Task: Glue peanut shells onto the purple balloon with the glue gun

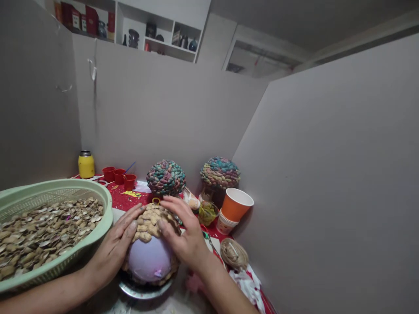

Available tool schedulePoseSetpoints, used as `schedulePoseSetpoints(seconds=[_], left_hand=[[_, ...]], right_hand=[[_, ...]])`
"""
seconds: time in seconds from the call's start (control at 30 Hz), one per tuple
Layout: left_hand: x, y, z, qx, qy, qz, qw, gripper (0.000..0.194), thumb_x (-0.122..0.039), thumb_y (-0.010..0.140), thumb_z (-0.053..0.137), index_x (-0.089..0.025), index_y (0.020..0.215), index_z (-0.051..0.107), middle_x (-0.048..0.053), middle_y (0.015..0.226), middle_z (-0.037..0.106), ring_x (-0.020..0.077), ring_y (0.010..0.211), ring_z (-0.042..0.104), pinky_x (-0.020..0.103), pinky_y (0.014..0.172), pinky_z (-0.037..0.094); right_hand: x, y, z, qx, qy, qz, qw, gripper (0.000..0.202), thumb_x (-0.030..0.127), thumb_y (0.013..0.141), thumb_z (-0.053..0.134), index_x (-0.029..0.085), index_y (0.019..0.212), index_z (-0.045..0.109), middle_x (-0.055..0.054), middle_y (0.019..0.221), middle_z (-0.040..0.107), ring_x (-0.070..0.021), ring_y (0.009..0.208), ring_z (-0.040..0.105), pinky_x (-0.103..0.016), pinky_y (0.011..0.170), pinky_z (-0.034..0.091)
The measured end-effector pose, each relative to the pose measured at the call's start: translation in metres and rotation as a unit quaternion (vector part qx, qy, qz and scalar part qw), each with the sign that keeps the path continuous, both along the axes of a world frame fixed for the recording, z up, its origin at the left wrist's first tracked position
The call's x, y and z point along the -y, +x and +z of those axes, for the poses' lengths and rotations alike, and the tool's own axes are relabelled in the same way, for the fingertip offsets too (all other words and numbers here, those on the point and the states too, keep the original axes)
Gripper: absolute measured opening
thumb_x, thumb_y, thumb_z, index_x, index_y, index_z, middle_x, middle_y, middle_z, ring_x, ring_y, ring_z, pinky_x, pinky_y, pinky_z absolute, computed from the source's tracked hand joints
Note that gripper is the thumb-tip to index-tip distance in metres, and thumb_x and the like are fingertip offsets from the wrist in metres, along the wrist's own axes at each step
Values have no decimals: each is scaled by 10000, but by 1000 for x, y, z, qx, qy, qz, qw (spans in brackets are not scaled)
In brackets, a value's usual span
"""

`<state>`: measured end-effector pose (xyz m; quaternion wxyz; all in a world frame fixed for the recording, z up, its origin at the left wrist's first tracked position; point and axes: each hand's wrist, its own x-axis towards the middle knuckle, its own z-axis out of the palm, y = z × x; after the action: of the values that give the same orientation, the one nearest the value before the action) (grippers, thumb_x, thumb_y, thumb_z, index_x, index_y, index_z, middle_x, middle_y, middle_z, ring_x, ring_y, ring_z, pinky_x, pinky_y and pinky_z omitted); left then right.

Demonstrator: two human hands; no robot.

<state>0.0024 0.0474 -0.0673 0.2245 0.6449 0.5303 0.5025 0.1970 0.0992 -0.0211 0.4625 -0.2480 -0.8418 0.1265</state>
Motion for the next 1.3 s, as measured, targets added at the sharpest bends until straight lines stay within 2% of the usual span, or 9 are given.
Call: schedulePoseSetpoints(seconds=[0.07,0.13,0.2,0.3,0.43,0.63,1.3], left_hand=[[0,1,-3,-2,5,1,1000,461,-398,994,342,-174,1340,549,116,1477,495,241,1401,382,537,1163,265],[-1,2,-6,1,19,6,1000,442,-386,992,359,-186,1333,558,111,1463,514,239,1393,396,535,1157,281],[-2,3,-8,8,36,12,999,416,-369,987,383,-203,1318,573,102,1440,542,236,1377,422,524,1149,306],[-2,3,-8,13,42,16,999,404,-362,980,398,-203,1293,597,105,1422,559,241,1361,446,518,1140,330],[-2,4,-7,7,35,14,999,420,-365,982,380,-191,1300,592,107,1430,550,239,1364,439,519,1145,322],[-3,4,-10,-4,35,11,999,431,-375,988,364,-190,1304,591,107,1436,543,239,1371,425,529,1150,310],[-4,4,-10,-7,53,12,998,402,-359,988,379,-221,1293,602,94,1417,563,235,1342,461,537,1138,330]], right_hand=[[18,-1,6,0,108,-10,994,216,189,902,608,222,1115,616,-90,1089,625,-228,1041,586,-409,925,471],[36,-4,12,56,188,-22,980,199,106,881,585,204,1050,626,-58,909,625,-205,869,594,-423,883,454],[48,-7,14,114,235,-51,964,165,91,888,565,194,1000,626,-41,824,622,-186,767,571,-425,848,430],[52,-9,10,157,267,-77,948,138,98,902,557,176,990,629,-43,806,636,-180,726,557,-416,823,401],[45,-9,3,175,279,-79,941,169,88,918,521,169,999,646,-53,819,646,-191,749,567,-406,821,374],[43,-11,3,177,278,-71,942,176,86,936,494,151,982,651,-62,819,643,-192,750,556,-395,810,351],[41,-11,-1,175,277,-69,942,159,88,947,486,155,992,623,-62,821,649,-192,756,560,-398,791,403]])
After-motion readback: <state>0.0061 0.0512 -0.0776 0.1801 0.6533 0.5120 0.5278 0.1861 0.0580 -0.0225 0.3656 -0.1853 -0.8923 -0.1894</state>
